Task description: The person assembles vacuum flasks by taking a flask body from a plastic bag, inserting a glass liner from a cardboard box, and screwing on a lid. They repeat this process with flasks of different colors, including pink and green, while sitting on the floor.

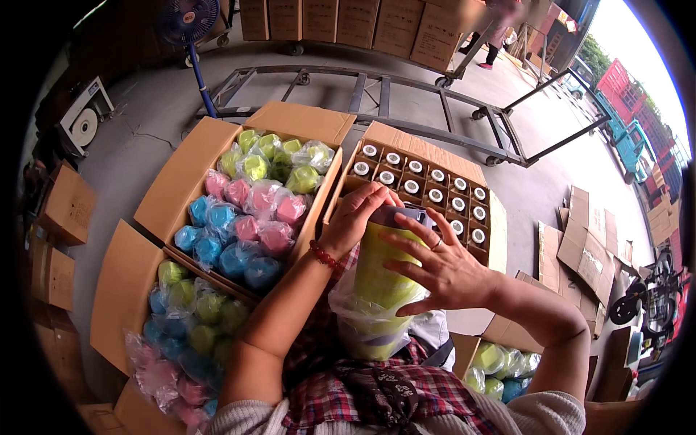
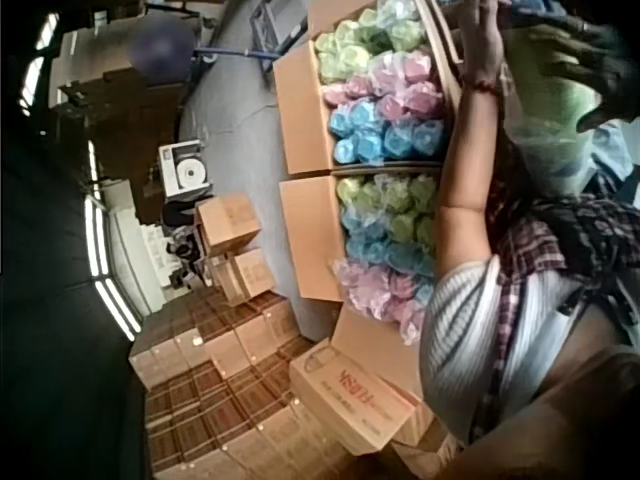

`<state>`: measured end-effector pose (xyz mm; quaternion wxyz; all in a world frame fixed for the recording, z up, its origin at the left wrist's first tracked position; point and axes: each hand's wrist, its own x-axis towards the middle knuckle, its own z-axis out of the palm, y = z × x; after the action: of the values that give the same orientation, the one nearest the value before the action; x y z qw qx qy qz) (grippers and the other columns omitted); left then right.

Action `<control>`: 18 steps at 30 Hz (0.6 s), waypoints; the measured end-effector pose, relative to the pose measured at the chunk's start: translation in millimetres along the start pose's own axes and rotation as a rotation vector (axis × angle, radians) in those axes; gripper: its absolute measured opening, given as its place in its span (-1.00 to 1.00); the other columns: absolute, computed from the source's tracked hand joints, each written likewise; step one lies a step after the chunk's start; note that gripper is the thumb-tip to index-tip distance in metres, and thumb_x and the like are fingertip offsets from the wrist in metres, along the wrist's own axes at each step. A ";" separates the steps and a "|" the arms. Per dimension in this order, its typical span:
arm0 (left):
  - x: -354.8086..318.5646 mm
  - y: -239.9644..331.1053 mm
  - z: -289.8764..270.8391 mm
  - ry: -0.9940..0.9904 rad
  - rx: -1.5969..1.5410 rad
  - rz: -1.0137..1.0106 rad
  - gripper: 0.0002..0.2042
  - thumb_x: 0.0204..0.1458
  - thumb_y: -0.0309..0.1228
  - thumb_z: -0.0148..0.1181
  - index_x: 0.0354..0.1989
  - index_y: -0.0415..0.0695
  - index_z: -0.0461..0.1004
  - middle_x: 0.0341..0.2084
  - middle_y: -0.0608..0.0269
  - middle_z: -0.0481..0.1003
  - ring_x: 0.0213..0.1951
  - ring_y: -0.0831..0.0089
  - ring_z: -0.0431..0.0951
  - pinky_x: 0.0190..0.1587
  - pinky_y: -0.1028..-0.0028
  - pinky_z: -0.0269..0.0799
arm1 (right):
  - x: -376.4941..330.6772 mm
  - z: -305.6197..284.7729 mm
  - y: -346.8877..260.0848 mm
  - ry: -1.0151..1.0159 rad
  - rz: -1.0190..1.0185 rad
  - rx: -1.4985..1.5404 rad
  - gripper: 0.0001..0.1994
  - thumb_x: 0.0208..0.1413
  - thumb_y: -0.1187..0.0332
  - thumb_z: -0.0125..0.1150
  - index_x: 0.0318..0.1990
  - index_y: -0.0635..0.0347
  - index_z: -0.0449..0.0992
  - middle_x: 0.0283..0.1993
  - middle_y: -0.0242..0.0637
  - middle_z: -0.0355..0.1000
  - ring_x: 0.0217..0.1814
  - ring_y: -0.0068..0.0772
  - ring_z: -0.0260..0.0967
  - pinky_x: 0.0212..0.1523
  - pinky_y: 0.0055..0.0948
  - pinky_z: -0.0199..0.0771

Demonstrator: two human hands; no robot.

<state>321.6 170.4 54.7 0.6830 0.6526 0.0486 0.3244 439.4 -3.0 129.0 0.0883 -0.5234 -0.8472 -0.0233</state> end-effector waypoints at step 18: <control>-29.5 39.9 -33.4 -0.166 -0.166 0.218 -0.59 0.20 -0.10 0.04 -0.04 -0.23 0.45 -0.07 0.22 0.46 0.03 0.43 0.41 0.06 0.42 0.33 | 101.6 -45.2 21.2 0.278 -0.334 -0.332 -0.79 -0.18 0.27 0.26 -0.31 0.05 0.55 -0.07 -0.45 0.41 0.20 -0.39 0.26 0.33 0.29 -0.10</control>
<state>266.9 181.7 76.2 0.6971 0.6199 -0.1061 0.3443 419.6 90.3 190.1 0.1116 -0.3755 -0.8861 -0.2477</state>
